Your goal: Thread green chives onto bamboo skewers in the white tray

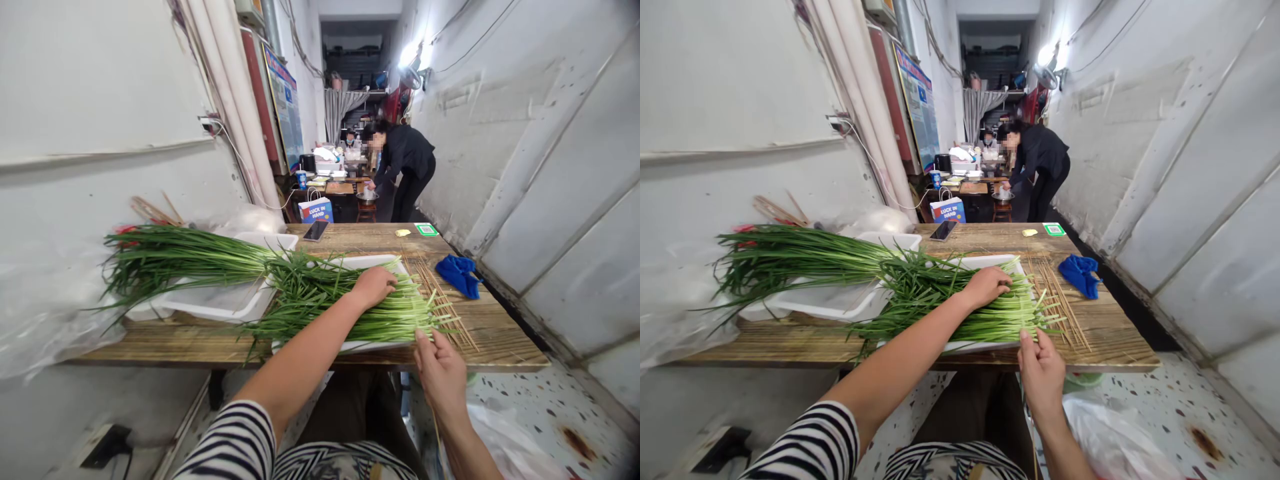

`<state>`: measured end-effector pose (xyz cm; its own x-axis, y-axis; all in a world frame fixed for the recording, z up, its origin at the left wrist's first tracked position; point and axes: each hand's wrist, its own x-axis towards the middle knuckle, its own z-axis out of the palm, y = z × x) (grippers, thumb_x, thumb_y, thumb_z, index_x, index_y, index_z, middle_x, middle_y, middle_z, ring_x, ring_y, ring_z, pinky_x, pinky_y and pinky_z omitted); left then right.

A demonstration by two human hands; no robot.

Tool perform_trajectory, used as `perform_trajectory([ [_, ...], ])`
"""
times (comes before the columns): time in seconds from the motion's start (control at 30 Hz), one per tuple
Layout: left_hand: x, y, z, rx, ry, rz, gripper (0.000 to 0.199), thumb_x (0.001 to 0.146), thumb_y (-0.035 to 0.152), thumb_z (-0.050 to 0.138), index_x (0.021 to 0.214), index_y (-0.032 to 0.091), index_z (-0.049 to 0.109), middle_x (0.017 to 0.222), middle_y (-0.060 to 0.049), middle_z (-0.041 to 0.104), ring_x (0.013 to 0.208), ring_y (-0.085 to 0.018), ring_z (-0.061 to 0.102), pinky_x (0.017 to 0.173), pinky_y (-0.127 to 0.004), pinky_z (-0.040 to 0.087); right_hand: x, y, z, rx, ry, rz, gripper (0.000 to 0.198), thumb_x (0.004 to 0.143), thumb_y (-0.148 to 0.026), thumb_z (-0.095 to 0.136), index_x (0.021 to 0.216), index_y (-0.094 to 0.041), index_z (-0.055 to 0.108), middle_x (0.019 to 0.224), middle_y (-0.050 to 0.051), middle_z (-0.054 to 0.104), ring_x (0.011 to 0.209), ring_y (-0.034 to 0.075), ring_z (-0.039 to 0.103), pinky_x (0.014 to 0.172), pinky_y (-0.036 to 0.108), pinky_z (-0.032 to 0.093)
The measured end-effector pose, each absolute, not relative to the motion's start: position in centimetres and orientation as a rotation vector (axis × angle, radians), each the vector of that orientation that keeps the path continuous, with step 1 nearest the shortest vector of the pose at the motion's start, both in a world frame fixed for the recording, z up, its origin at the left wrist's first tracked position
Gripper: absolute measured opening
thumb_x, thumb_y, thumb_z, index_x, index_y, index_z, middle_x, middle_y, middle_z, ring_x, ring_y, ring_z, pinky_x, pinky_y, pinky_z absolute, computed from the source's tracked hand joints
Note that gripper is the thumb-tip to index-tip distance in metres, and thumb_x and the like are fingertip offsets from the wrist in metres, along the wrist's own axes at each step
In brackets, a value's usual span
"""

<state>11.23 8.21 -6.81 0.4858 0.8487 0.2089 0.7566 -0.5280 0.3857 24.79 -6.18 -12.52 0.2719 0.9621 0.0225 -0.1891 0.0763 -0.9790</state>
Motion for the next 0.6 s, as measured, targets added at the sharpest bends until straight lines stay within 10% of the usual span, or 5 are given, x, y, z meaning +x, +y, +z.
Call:
perform_trajectory([
  [0.6, 10.93, 8.13, -7.09, 2.208, 1.325, 0.776, 0.018, 0.076, 0.026, 0.06, 0.081, 0.018, 0.075, 0.084, -0.002, 0.074, 0.079, -0.015, 0.065, 0.074, -0.022, 0.046, 24.85, -6.24, -12.22, -1.101, -0.914, 1.084, 0.034, 0.075, -0.049, 0.069, 0.079, -0.02, 0.052, 0.044, -0.012, 0.029, 0.037, 0.005, 0.023, 0.035, 0.018, 0.016],
])
